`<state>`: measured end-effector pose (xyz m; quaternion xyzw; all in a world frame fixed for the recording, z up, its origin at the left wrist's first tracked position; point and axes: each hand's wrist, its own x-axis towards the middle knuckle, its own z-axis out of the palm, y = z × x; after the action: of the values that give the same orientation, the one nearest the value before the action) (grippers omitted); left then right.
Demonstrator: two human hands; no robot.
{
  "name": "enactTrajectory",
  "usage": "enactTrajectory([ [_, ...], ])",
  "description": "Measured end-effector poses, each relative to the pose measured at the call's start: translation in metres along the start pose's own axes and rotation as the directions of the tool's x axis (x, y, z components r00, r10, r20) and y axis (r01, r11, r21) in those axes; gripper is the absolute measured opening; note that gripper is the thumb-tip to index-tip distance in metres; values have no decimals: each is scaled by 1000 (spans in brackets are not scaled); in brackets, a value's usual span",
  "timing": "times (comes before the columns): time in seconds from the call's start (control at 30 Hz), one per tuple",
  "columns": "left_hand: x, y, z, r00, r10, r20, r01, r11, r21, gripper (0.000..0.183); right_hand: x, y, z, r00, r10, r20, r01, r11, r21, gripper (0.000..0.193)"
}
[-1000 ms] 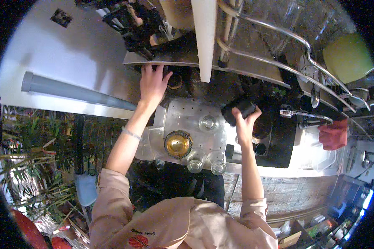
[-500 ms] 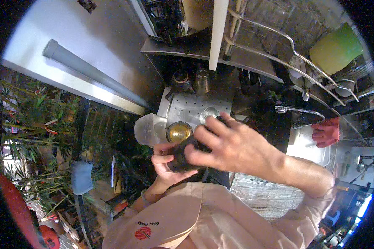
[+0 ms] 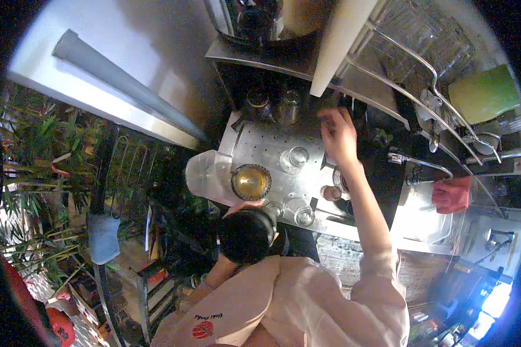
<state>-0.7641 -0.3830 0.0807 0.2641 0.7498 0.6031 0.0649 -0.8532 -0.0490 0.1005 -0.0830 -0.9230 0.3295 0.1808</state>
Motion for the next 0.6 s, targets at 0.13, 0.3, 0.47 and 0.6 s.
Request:
enactTrajectory([
  [0.13, 2, 8, -2, 998, -65, 11, 62, 979, 192, 76, 77, 112, 87, 984, 8, 179, 78, 879, -470, 80],
  [0.3, 8, 44, -5, 988, -151, -29, 153, 986, 60, 82, 105, 147, 124, 975, -66, 213, 145, 915, -377, 96],
  [0.47, -9, 32, -14, 981, -180, 78, 153, 952, 266, 76, 86, 113, 81, 765, 459, 452, 7, 697, -717, 101],
  [0.6, -14, 0, -12, 993, -107, 45, 103, 991, 87, 87, 25, 84, 22, 846, 462, 265, -350, 858, -376, 73],
])
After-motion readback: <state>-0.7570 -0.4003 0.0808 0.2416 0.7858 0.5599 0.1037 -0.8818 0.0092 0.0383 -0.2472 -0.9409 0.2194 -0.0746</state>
